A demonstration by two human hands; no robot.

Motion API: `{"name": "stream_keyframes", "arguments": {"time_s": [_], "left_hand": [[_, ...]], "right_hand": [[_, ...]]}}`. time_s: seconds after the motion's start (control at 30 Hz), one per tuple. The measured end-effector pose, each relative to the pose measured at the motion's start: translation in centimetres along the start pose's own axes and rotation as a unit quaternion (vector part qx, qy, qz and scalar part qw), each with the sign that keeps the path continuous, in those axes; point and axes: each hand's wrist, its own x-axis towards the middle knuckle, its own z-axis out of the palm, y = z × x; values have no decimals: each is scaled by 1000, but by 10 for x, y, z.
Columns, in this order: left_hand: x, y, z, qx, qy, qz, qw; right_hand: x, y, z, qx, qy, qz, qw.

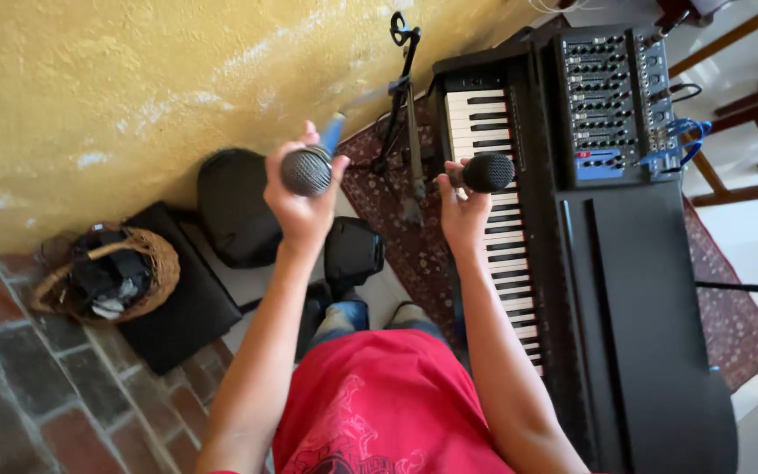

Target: Wiping down a digital piano, music stand, and digital mixer, and organizing microphones in a restaurant setting.

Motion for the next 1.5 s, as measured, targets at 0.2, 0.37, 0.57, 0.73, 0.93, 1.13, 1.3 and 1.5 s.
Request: {"name": "stream_keyframes", "arguments": {"time_s": [0.2,0.37,0.57,0.73,0.93,1.13,1.3,1.5], "left_hand": [[9,1,24,-52,-69,2,996],[16,-6,53,-71,-115,1,991],[24,-17,85,-63,-157,6,986],[38,-28,114,-87,-160,-19,983],[68,-48,154,-68,-159,11,985],[100,-73,199,-48,-124,-12,991],[123,-108,221,-27,-83,3,996],[146,-125,197,14,-49,12,999]], "right_hand": [[1,-19,23,0,41,2,999],[8,-33,28,-9,38,-13,999],[32,-35,23,-42,11,-45,998],[63,-33,20,-82,16,-87,993],[106,-20,23,-38,17,-54,998],[137,-6,30,-88,16,-62,994],[150,-1,33,-57,1,-55,997],[154,26,27,15,-9,-25,1000]]}}
